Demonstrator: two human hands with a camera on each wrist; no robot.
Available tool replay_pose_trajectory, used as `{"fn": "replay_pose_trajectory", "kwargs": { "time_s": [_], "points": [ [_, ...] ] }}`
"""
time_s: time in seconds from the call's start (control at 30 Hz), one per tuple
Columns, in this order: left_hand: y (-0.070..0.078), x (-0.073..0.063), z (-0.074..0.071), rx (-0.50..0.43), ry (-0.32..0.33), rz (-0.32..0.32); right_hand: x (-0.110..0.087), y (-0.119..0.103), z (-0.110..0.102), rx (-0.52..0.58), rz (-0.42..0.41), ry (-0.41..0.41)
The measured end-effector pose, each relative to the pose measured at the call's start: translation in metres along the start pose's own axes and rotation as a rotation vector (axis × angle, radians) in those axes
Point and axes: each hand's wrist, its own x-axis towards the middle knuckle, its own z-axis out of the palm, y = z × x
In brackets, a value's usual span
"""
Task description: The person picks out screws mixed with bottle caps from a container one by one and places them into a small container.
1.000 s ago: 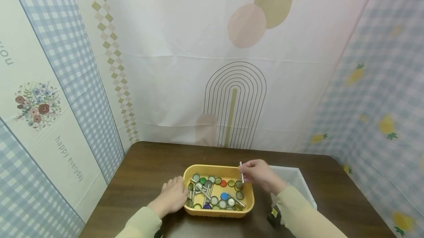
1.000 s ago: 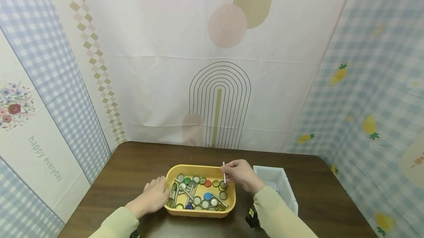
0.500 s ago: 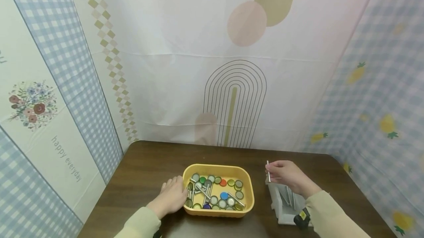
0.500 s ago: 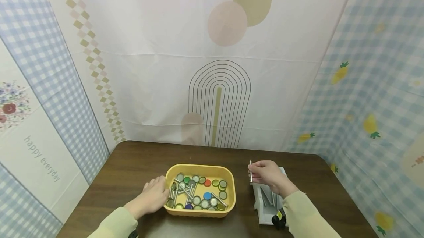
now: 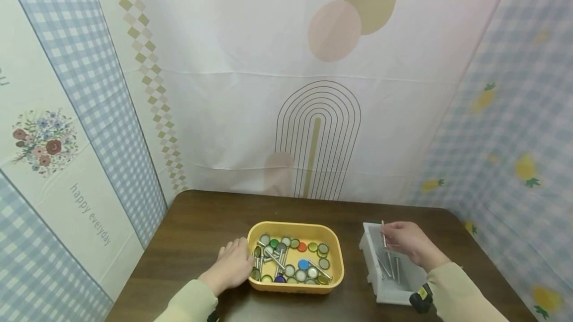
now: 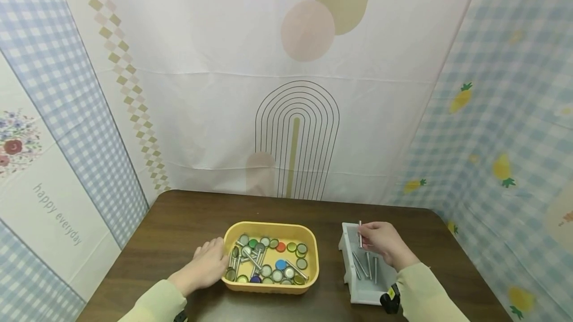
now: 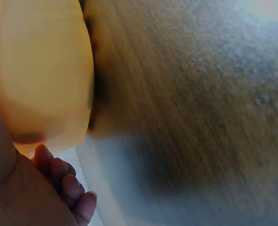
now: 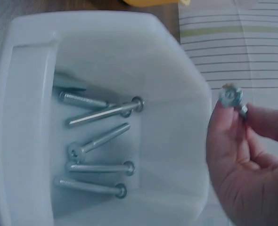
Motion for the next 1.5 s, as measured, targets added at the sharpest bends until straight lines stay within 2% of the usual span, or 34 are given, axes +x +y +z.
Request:
{"fn": "replay_pose_trajectory", "kwargs": {
  "time_s": [0.13, 0.3, 0.43, 0.6, 0.83, 1.0, 1.17, 1.37, 1.5],
  "points": [
    [0.000, -0.001, -0.001, 0.000, 0.002, 0.006, 0.000, 0.008, 0.002, -0.104, 0.027, 0.042],
    [0.001, 0.000, -0.001, -0.002, -0.001, 0.005, 0.005, 0.024, 0.012, -0.360, -0.021, 0.100],
    [0.001, 0.000, -0.001, -0.004, -0.002, 0.002, 0.007, 0.035, 0.020, -0.469, -0.061, 0.121],
    [0.000, 0.000, 0.000, -0.006, -0.007, 0.000, 0.007, 0.041, 0.026, -0.513, -0.107, 0.131],
    [-0.001, 0.000, 0.002, -0.002, -0.004, 0.004, 0.007, 0.043, 0.032, -0.551, -0.109, 0.129],
    [0.000, -0.001, 0.001, -0.003, 0.007, 0.007, 0.003, 0.044, 0.035, -0.562, -0.156, 0.154],
    [0.000, -0.002, 0.000, -0.007, 0.002, 0.009, 0.001, 0.044, 0.039, -0.625, -0.198, 0.175],
    [0.000, -0.002, 0.000, -0.007, 0.005, 0.010, -0.002, 0.038, 0.038, -0.626, -0.178, 0.168],
    [0.000, -0.003, -0.001, -0.010, 0.004, 0.011, -0.005, 0.025, 0.033, -0.602, -0.169, 0.172]
  ]
}}
